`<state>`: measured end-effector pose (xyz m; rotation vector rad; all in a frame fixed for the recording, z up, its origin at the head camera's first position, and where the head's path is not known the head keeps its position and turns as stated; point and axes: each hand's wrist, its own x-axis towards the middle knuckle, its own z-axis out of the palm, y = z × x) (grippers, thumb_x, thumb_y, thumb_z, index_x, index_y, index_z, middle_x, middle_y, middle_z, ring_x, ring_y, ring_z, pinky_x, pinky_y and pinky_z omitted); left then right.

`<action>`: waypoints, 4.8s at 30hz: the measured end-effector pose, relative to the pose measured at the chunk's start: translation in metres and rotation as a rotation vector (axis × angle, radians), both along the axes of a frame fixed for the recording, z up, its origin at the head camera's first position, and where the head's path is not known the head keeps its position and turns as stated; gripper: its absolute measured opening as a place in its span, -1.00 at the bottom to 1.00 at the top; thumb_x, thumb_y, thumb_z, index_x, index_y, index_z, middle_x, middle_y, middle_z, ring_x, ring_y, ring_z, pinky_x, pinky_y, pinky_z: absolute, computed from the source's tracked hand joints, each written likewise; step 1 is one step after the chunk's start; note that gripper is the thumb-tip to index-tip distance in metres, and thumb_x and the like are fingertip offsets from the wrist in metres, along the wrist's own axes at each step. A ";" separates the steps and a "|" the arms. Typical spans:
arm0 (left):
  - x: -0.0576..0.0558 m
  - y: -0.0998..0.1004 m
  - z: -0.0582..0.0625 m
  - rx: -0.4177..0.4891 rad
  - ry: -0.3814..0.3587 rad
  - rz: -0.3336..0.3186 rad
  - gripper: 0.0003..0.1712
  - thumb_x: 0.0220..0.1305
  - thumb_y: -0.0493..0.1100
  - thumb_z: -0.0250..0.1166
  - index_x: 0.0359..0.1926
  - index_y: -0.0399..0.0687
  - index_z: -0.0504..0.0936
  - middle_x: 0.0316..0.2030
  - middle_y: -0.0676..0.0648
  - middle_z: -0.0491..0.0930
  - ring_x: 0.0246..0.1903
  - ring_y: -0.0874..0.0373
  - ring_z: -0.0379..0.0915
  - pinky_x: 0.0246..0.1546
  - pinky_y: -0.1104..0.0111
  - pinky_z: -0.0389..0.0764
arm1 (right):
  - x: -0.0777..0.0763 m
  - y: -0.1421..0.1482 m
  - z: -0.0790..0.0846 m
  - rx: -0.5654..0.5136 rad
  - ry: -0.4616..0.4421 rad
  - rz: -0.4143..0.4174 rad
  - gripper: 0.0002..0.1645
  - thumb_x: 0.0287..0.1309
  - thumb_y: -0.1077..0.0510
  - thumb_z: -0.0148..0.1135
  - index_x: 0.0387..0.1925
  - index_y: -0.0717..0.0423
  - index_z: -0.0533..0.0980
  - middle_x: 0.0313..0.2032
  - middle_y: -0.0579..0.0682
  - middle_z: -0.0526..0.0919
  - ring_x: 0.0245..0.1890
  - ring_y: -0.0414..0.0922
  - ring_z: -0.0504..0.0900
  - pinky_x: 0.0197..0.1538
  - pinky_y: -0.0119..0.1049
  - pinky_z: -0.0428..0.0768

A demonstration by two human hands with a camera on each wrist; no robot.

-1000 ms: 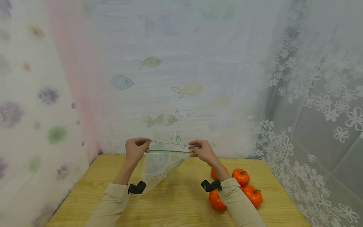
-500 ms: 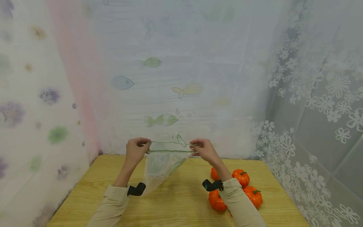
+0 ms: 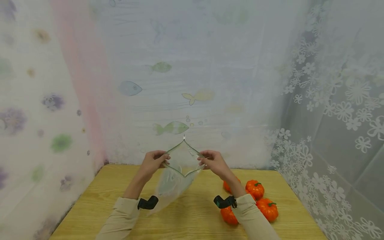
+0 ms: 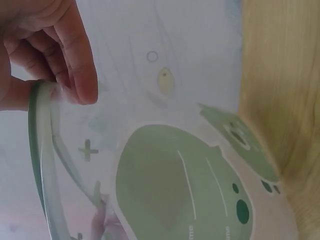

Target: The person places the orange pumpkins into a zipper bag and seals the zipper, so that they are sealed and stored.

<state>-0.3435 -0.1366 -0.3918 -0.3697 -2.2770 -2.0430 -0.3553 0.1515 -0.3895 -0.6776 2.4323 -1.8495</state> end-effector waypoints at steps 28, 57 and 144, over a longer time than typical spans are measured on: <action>0.005 0.016 -0.005 0.089 -0.015 -0.049 -0.59 0.55 -0.36 0.07 0.30 -0.54 0.41 -0.09 -0.33 0.69 -0.39 0.27 0.69 -0.29 0.41 0.73 | 0.031 -0.006 -0.036 -0.140 0.049 -0.161 -0.47 0.63 0.04 -0.12 0.15 0.44 0.52 -0.02 0.34 0.64 -0.05 0.23 0.66 0.08 -0.01 0.69; 0.005 0.007 -0.013 0.125 -0.022 -0.050 -0.61 0.59 -0.33 0.01 0.26 -0.53 0.45 0.02 -0.39 0.63 -0.34 0.31 0.67 -0.30 0.47 0.71 | 0.072 0.038 -0.109 -0.183 0.006 -0.305 -0.50 0.64 0.08 -0.15 0.04 0.43 0.56 -0.13 0.29 0.66 -0.20 -0.20 0.67 -0.03 -0.29 0.71; 0.011 0.003 -0.014 0.160 -0.061 -0.038 -0.63 0.58 -0.34 0.02 0.26 -0.50 0.44 -0.16 -0.05 0.70 -0.34 0.27 0.67 -0.29 0.44 0.73 | 0.101 0.066 -0.139 -0.031 -0.230 -0.141 0.04 0.00 0.14 0.62 0.48 0.11 0.30 0.44 0.24 0.34 0.27 0.08 0.48 0.18 -0.10 0.61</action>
